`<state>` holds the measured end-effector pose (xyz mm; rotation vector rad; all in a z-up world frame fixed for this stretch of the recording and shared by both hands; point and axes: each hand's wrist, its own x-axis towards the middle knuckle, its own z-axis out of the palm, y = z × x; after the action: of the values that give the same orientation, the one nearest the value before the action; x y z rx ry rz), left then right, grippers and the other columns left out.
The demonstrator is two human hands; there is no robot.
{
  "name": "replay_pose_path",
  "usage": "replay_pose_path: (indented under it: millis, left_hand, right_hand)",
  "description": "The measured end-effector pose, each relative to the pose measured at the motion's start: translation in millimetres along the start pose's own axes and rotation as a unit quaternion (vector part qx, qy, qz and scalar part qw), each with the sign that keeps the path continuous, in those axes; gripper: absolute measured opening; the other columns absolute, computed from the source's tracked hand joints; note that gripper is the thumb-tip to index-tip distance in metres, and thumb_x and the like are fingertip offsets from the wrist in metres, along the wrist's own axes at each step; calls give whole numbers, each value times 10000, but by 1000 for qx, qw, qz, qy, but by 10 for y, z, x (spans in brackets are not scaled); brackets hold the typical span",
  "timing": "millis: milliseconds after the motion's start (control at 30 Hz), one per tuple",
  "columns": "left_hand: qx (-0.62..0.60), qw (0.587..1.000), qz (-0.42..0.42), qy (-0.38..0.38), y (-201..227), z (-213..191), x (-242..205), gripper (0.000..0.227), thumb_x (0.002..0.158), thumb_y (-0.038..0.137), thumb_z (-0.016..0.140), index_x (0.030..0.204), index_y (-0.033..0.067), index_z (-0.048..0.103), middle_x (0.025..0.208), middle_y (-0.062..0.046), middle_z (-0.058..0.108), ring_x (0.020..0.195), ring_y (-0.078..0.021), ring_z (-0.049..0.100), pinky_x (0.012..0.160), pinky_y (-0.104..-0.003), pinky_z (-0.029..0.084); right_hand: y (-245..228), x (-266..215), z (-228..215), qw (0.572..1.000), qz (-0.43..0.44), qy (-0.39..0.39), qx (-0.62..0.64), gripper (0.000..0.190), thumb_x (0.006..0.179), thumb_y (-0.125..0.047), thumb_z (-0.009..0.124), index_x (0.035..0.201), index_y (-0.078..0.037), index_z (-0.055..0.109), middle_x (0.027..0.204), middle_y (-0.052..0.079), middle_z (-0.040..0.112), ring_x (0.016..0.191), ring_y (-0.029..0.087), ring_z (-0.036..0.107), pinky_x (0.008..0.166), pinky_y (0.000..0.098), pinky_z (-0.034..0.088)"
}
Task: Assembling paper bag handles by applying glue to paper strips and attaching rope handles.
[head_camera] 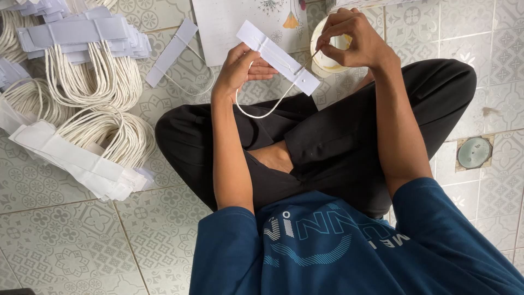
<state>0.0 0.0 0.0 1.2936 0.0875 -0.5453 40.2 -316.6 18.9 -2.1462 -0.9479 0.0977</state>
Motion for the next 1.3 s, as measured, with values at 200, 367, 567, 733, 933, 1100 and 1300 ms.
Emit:
replay_pose_path:
  millis: [200, 367, 567, 733, 933, 1100, 1300]
  left_hand:
    - [-1, 1000, 3, 15, 26, 1, -18, 147, 926, 171, 556, 870, 36, 536, 850, -279, 752, 763, -345, 811, 662, -330, 701]
    - [-5, 1000, -2, 21, 56, 1, -40, 155, 931, 178, 550, 885, 31, 545, 864, -278, 757, 785, -344, 814, 665, -317, 693]
    - [8, 1000, 3, 21, 63, -35, -47, 210, 920, 197, 545, 946, -7, 585, 878, -268, 758, 811, -334, 816, 686, -322, 701]
    - [-5, 999, -2, 33, 115, -19, -81, 173, 919, 174, 544, 921, 2, 562, 873, -273, 748, 806, -339, 815, 679, -317, 697]
    - [-8, 999, 1, 33, 112, -39, -80, 162, 910, 168, 546, 911, 7, 563, 889, -286, 746, 826, -353, 815, 693, -340, 703]
    - [-1, 999, 5, 34, 106, -50, -76, 189, 911, 180, 545, 937, -2, 587, 899, -277, 751, 829, -342, 815, 699, -338, 706]
    - [7, 1000, 3, 18, 53, -35, -34, 258, 920, 206, 545, 985, -41, 584, 899, -294, 756, 796, -341, 813, 685, -332, 702]
  right_hand:
    - [67, -23, 18, 1000, -2, -6, -3, 155, 790, 23, 764, 933, 2, 819, 930, 117, 697, 801, 222, 498, 758, 360, 394]
    - [47, -23, 13, 1000, -4, -8, -5, 156, 792, 27, 756, 933, 1, 818, 940, 112, 702, 827, 229, 537, 782, 360, 420]
    - [76, -37, 19, 1000, -4, -14, -2, 162, 796, 19, 746, 939, 2, 820, 926, 114, 700, 824, 226, 521, 755, 353, 414]
    - [105, -64, 20, 1000, 1, -13, -2, 177, 786, 5, 752, 947, -4, 826, 924, 104, 683, 842, 223, 517, 762, 351, 414]
    - [90, -81, 6, 1000, 13, -8, -6, 166, 785, -36, 748, 929, -4, 824, 902, 114, 660, 848, 242, 511, 767, 364, 420]
    - [101, -92, 5, 1000, 19, -6, -7, 214, 767, -56, 743, 953, 1, 831, 918, 119, 667, 865, 250, 518, 791, 373, 430]
    - [41, -49, 4, 1000, 5, -6, -1, 147, 809, 14, 765, 945, 8, 819, 941, 117, 687, 872, 243, 554, 806, 365, 451]
